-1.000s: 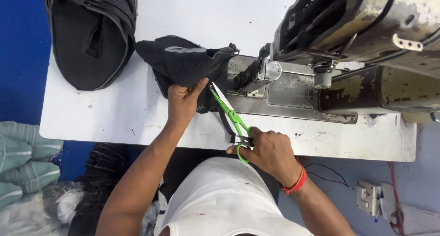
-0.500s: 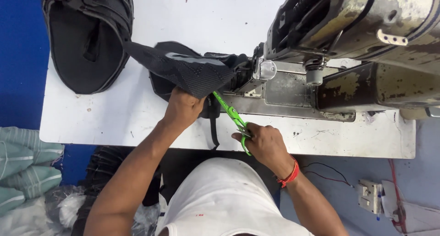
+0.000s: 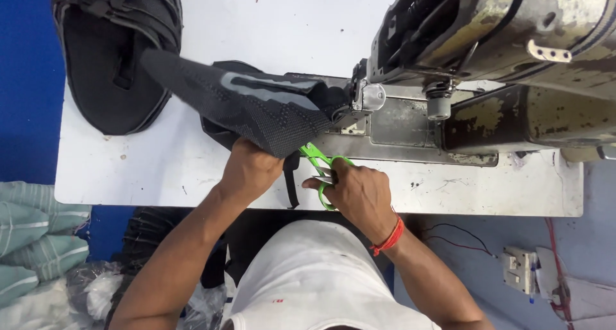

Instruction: The person operates a sewing machine to stitch straps onto black sandals. They guide the footwear under the needle, sew along the edges, and use green scissors to cut the thread after each section. The person repeats this process for multiple sandals, handling them one at a time.

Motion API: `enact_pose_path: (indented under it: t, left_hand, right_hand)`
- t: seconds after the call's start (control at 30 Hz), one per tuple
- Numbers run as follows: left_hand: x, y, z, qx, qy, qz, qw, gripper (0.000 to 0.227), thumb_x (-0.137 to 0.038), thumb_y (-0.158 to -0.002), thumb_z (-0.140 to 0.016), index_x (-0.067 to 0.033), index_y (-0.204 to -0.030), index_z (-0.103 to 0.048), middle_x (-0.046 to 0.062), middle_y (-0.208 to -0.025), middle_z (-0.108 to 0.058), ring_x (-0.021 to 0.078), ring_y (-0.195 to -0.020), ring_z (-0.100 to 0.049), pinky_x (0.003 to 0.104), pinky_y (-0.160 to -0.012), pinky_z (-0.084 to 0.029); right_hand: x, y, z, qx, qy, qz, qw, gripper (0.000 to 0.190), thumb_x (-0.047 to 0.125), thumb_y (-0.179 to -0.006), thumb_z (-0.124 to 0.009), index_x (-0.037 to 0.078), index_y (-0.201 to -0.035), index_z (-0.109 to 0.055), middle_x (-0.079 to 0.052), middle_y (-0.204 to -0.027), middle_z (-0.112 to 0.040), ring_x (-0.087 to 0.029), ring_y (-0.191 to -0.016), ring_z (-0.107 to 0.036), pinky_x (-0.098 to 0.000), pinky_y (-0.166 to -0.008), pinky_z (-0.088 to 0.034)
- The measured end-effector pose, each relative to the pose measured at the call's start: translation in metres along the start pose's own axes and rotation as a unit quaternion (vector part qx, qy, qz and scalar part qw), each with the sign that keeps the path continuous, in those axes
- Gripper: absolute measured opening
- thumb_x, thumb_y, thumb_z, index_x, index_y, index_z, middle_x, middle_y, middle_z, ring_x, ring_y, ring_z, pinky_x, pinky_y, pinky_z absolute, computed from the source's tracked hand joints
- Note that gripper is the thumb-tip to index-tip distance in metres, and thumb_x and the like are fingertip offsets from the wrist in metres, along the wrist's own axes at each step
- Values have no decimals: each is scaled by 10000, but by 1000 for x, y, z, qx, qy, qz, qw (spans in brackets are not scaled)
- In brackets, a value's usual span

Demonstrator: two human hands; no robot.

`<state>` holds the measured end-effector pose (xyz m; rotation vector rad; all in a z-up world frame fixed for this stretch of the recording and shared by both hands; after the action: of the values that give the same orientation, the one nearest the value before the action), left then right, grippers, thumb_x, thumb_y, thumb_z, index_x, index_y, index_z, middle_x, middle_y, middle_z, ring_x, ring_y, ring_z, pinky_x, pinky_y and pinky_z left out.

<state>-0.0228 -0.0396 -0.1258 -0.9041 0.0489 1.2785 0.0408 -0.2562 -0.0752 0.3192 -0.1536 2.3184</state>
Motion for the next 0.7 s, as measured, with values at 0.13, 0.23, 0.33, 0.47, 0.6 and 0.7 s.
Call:
enact_pose_path:
  t: [0.13,0.23,0.33,0.47,0.6,0.7]
  left_hand:
    - [8,-14,9,-6,58,34,998,166,82,-920,-713,-17,-787,-691,93,-740,-707,236,-656,-712,367,-665,-585]
    - [8,-54,52,-112,-7,-56,992,38,17,-834,-688,0,-864,-705,138,-819,-711,297,-768,-710,422,-767,-573]
    - [29,-76,65,-54,100,13,993,127,-60,-985,-736,28,-895,-721,125,-776,-726,211,-672,-725,311,-617,-586]
    - [65,-110,63,41,66,176,981,287,-250,-1046,-673,30,-1081,-725,145,-840,-731,239,-709,-743,350,-602,-561]
    - [44,-94,36,227,-20,327,917,643,-501,-1031,-623,45,-1358,-528,176,-911,-726,283,-808,-740,406,-697,-594]
    - [14,-58,0,279,78,243,926,954,-470,-786,-844,41,-1479,-433,281,-1225,-629,402,-1074,-656,529,-853,-546]
  right_hand:
    - [-23,16,-27,47,33,-12,998,333,437,-899,-694,111,-836,-683,-76,-498,-580,-250,-408,-563,-403,-433,-424]
    - [-31,27,-25,55,21,9,998,375,472,-908,-697,108,-821,-681,-73,-482,-574,-251,-394,-549,-406,-424,-421]
    - [-43,49,-27,58,-34,8,998,462,536,-863,-740,91,-758,-675,-59,-464,-556,-225,-378,-516,-393,-414,-405]
    - [-68,83,-34,30,-216,-161,962,406,450,-817,-794,53,-809,-709,-49,-492,-503,-148,-439,-434,-345,-426,-362]
    - [-103,91,-29,-43,-300,-325,896,373,368,-871,-779,2,-833,-717,-9,-571,-588,-96,-509,-474,-311,-474,-377]
    - [-130,77,-24,-47,-239,-360,901,417,402,-923,-753,-10,-862,-738,-45,-617,-656,-140,-557,-548,-331,-538,-430]
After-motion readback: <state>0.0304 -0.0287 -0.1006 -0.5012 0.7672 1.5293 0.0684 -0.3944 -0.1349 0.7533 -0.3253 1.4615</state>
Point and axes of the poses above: each hand's wrist, its own y-axis away from the middle knuckle, its own z-axis out of the back of the hand, x = y × z, the point moved 1 cm from there along -y, towards the middle knuckle
